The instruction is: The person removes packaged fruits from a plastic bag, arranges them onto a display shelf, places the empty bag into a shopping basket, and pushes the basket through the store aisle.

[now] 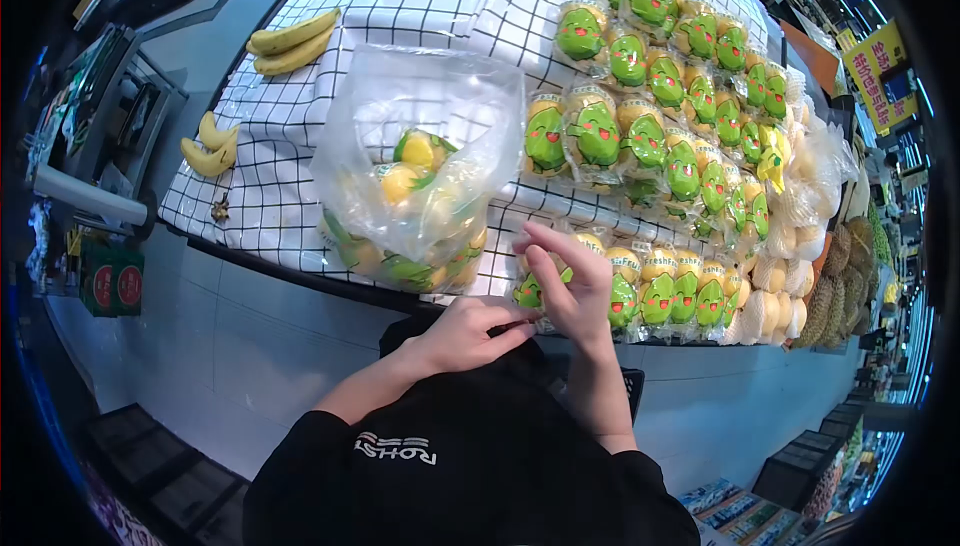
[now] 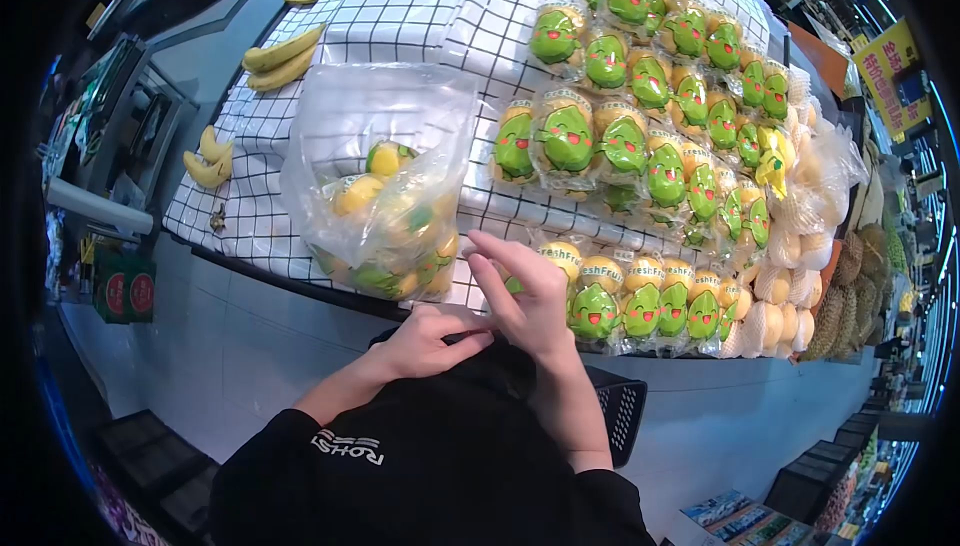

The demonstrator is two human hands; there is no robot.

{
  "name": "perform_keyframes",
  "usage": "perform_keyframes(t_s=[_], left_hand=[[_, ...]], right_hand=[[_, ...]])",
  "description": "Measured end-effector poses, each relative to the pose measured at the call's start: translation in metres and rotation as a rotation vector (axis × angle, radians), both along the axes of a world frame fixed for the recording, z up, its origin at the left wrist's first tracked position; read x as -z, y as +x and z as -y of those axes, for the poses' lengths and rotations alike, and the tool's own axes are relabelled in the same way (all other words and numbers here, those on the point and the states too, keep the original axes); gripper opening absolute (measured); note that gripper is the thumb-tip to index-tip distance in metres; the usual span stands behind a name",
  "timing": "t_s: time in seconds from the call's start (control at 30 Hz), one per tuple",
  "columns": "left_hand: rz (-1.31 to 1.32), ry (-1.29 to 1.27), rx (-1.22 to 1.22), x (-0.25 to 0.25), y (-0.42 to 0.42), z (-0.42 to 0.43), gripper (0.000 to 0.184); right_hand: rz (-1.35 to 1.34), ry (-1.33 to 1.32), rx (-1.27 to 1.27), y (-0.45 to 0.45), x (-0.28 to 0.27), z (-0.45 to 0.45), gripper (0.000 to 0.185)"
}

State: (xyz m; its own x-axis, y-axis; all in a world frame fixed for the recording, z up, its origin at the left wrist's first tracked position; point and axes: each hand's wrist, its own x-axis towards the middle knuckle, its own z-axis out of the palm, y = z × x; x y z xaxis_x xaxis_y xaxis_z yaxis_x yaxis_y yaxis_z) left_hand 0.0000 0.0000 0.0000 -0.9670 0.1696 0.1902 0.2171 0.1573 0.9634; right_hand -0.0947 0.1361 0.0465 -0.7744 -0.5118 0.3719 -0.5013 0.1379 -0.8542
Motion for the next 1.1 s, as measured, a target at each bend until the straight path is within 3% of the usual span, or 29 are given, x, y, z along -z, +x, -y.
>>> perform_keyframes(t_s=[0.07,0.1,0.2,0.37,0.43,0.53,0.63,0.73,0.93,1.03,1.1], left_hand=[[-0.123,0.054,-0.021,0.005,0.002,-0.019,0.019],[-0.09,-0.025,-0.017,0.013,0.027,0.052,0.019],[-0.151,-0.032,-0.142,0.014,0.035,0.066,0.014],[-0.153,0.038,-0.431,0.007,0.043,0.108,0.01],[-0.085,0.112,-0.492,0.008,0.039,0.112,0.012],[-0.043,0.073,-0.426,0.007,0.036,0.115,0.014],[-0.174,-0.03,-0.362,0.004,0.03,0.118,0.015],[-0.192,-0.065,-0.365,0.014,0.03,0.122,0.013],[-0.19,-0.131,-0.355,0.017,0.026,0.125,0.01],[-0.217,-0.199,-0.328,0.018,0.026,0.126,0.008],[-0.218,-0.242,-0.295,0.02,0.026,0.129,0.008]], right_hand=[[0.122,-0.038,-0.004,0.014,0.005,-0.017,0.021],[0.157,-0.125,-0.019,0.04,0.028,0.052,0.019],[0.069,-0.095,0.075,0.041,0.019,0.058,0.015],[-0.404,-0.202,0.236,0.009,-0.026,0.095,0.019],[-0.448,-0.183,0.151,-0.007,-0.04,0.12,0.019],[-0.3,0.123,-0.028,-0.022,-0.044,0.147,0.019],[-0.276,0.756,-0.181,-0.034,-0.034,0.152,0.026],[-0.235,0.909,-0.254,-0.031,-0.025,0.149,0.041],[-0.37,0.828,-0.263,-0.03,-0.007,0.159,0.061],[-0.372,0.963,-0.233,-0.023,-0.005,0.176,0.061],[-0.46,0.878,-0.155,-0.017,0.011,0.177,0.058]])
